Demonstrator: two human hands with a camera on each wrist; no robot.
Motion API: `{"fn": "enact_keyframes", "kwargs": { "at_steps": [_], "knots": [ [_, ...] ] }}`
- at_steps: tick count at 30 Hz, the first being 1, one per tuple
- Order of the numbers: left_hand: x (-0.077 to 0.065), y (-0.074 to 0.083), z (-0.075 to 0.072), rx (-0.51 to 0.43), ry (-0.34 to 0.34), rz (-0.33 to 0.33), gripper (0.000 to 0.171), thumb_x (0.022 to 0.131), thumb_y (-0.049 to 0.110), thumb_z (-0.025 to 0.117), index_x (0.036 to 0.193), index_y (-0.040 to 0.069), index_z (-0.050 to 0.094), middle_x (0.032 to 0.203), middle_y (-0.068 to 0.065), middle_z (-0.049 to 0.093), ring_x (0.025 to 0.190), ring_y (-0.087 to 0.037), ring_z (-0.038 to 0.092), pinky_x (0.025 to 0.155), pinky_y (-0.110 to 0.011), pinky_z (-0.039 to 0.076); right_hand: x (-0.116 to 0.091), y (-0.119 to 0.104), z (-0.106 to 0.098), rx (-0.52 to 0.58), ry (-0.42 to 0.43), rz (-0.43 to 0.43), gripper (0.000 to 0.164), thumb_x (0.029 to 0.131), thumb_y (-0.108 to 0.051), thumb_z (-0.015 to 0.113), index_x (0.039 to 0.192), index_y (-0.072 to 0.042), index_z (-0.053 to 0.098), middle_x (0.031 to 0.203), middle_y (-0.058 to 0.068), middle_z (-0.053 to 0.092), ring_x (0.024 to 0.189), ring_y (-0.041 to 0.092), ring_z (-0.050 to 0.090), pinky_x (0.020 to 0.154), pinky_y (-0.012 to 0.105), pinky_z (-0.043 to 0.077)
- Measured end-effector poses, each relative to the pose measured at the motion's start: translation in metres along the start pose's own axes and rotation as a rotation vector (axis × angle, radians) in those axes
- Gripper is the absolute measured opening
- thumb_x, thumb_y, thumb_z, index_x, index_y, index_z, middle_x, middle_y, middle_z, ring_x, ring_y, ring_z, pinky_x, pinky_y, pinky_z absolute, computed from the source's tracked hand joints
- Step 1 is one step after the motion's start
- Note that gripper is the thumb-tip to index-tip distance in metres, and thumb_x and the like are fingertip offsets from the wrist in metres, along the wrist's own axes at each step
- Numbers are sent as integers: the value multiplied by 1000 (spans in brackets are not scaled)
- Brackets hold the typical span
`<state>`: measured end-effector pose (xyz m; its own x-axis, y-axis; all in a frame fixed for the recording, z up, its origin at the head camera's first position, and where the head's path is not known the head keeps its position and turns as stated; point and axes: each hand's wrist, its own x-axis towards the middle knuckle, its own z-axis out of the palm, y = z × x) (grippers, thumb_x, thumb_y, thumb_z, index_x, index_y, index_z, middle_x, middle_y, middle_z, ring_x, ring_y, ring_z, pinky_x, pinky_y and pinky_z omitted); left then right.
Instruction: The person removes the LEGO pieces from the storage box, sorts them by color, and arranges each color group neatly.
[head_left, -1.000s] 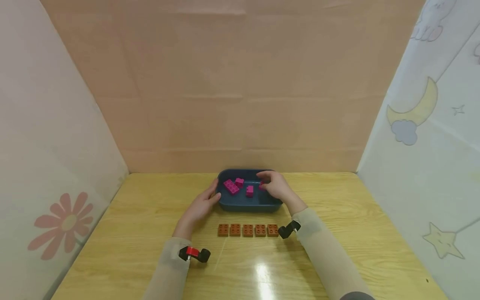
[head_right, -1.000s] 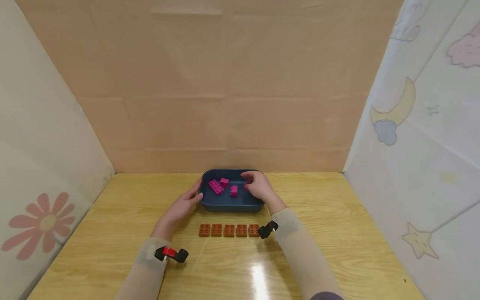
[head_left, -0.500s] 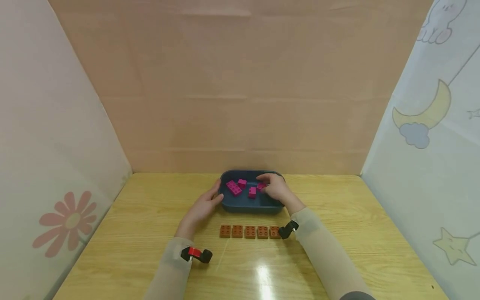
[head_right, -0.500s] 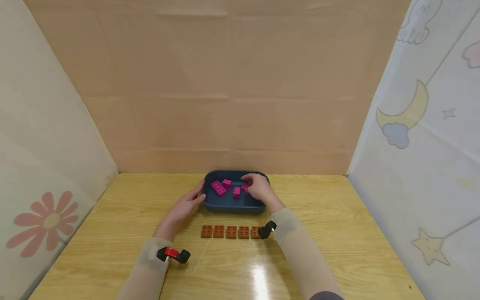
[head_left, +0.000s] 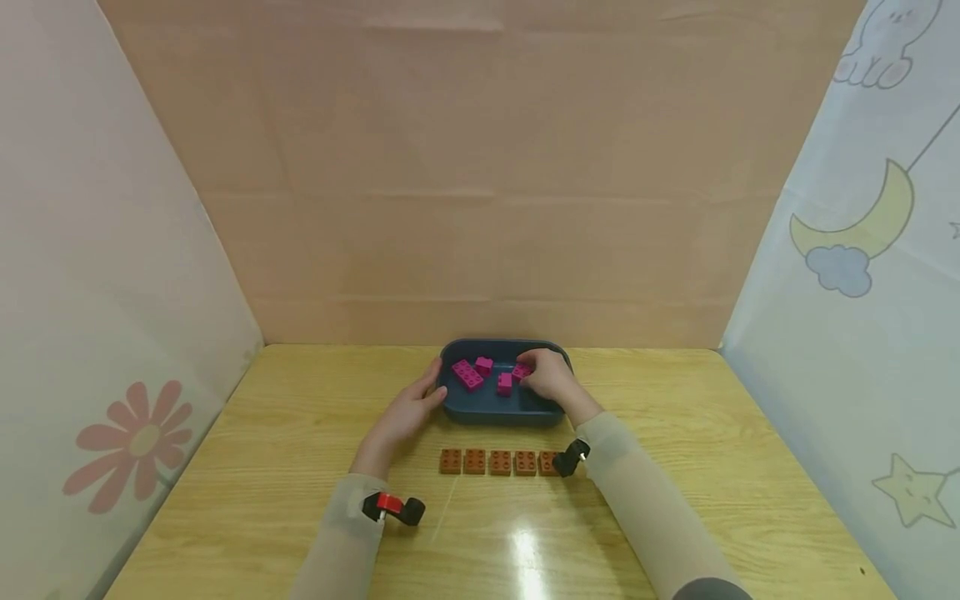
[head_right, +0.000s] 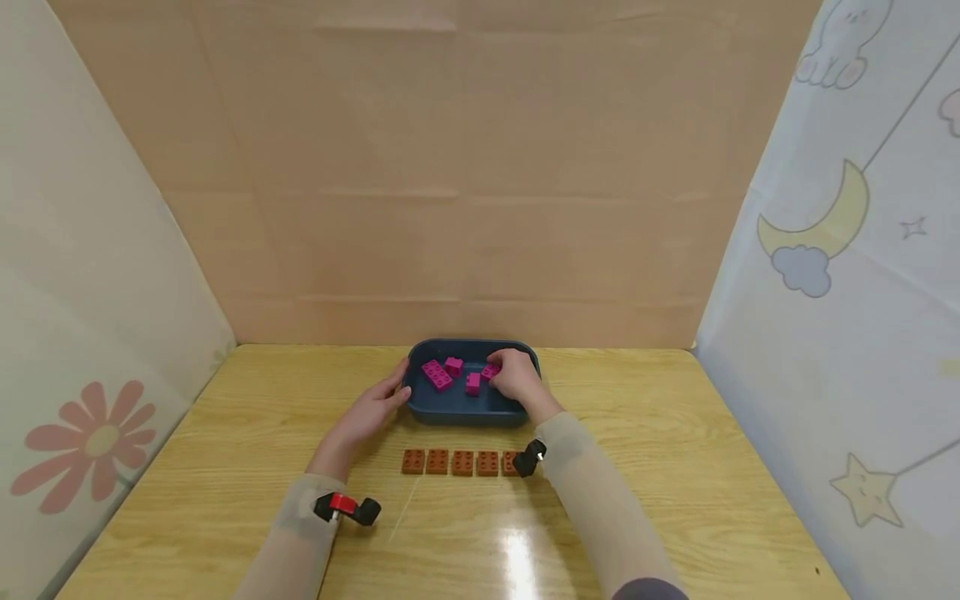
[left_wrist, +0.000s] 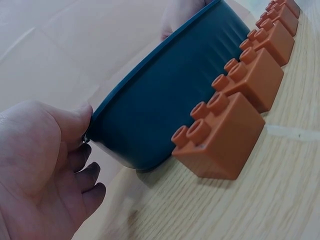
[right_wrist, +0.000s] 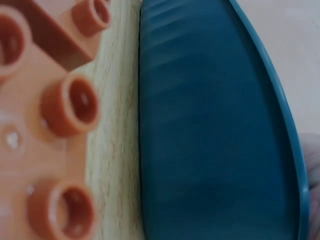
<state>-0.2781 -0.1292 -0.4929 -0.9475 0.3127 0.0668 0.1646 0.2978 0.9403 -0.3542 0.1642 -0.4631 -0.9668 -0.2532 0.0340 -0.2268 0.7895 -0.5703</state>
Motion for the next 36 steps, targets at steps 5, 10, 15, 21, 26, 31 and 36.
{"fn": "enact_keyframes", "kwargs": {
  "at_steps": [5,10,15,21,26,31,36],
  "knots": [
    [1,0,0,-3,4,3,69,115,28,51,172,9,17,179,-6,12,164,-28,8,132,-52,9,1,0,-1,-17,2,9,45,88,-1,82,132,4,72,127,20,74,121,36,68,106,51,53],
    [3,0,1,-4,9,5,68,115,25,50,172,8,17,179,-9,12,164,-32,8,131,-55,9,1,0,-2,-19,-5,8,44,89,-1,81,132,3,72,126,20,74,120,35,68,105,50,54],
    [5,1,2,-9,8,-8,66,115,20,49,172,11,17,179,-6,12,164,-28,8,131,-52,9,2,0,-2,-17,-11,23,44,91,-1,81,133,3,72,127,20,74,120,34,68,106,50,54],
    [5,1,2,-4,8,-10,66,115,21,49,172,11,16,179,-6,12,164,-29,8,131,-52,9,4,0,-1,-22,-13,53,44,91,-5,81,134,3,72,130,19,73,122,34,67,108,50,52],
    [4,-1,2,16,13,-19,65,116,22,48,172,12,17,179,-5,12,164,-27,8,132,-51,9,4,-1,0,-30,-21,68,42,92,-6,82,132,3,73,129,19,73,121,34,67,107,51,53],
    [4,-1,2,28,21,-24,65,116,23,48,172,14,18,179,-4,12,164,-28,8,131,-52,9,5,-1,0,-38,-32,80,43,93,-7,81,133,2,72,130,19,72,121,34,67,107,51,53],
    [5,-1,1,27,26,-27,66,115,24,49,173,14,18,179,-4,13,164,-28,8,131,-53,9,6,-3,-1,-31,-34,67,43,93,-7,81,134,3,72,130,19,73,120,34,67,106,51,54]
  ]
}}
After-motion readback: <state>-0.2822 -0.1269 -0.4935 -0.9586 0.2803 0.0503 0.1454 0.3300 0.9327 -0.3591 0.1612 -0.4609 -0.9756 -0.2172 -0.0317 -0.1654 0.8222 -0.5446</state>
